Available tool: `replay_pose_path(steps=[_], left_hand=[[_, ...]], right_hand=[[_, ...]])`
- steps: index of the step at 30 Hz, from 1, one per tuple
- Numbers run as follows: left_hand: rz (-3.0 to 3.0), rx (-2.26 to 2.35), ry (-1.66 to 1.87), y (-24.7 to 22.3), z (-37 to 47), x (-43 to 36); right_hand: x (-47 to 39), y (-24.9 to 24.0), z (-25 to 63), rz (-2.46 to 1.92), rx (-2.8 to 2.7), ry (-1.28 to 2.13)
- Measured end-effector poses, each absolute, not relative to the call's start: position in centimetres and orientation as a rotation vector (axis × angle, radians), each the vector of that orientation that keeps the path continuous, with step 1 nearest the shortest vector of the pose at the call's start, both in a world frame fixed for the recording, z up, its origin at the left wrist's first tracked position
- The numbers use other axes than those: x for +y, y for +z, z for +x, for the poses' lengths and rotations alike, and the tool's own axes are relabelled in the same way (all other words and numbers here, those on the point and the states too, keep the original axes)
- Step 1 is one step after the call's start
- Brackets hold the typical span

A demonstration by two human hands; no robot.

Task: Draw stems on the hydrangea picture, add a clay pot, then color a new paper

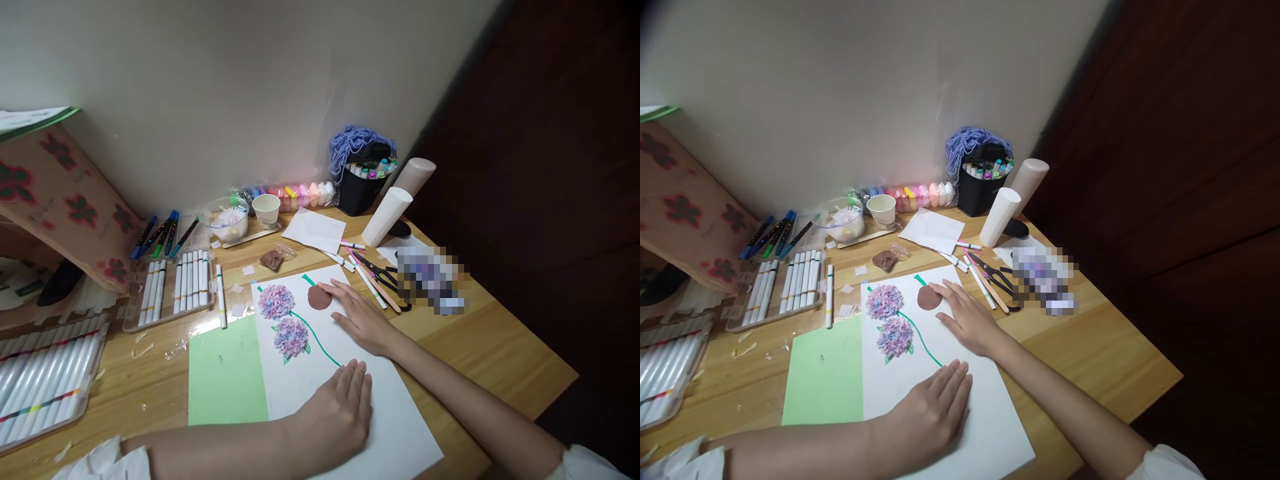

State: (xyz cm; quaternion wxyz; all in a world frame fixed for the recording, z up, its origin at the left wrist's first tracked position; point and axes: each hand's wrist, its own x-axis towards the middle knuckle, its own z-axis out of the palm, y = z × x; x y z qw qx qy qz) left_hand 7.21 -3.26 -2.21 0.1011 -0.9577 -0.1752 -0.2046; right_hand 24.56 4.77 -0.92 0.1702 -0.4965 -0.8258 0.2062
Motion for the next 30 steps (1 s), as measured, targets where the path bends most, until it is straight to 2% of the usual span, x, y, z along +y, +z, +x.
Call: replay_pose_path(steps=[11,18,25,30], left_hand=[[-2.832,-0.48,-0.518,-2.1,7.3,-3.3],[-2.836,-0.426,-0.45,-1.2,7.2,-3.3],[-2.84,-0.41,-0.426,-1.2,7.2,-3.1],[-2.846,-0.43,-0.424,-1.1,7.2,-3.4]], right_hand=[[4.6,-0.9,24.9,-1.257,-2.364,0.578],[5.1,-0.9,23.8,-1.281,-2.401,0.399],[4.8,-1.3,24.3,-1.042,-2.269,0.427],[5.0,-1.9,24.3,-0.939,-2.35,0.244]])
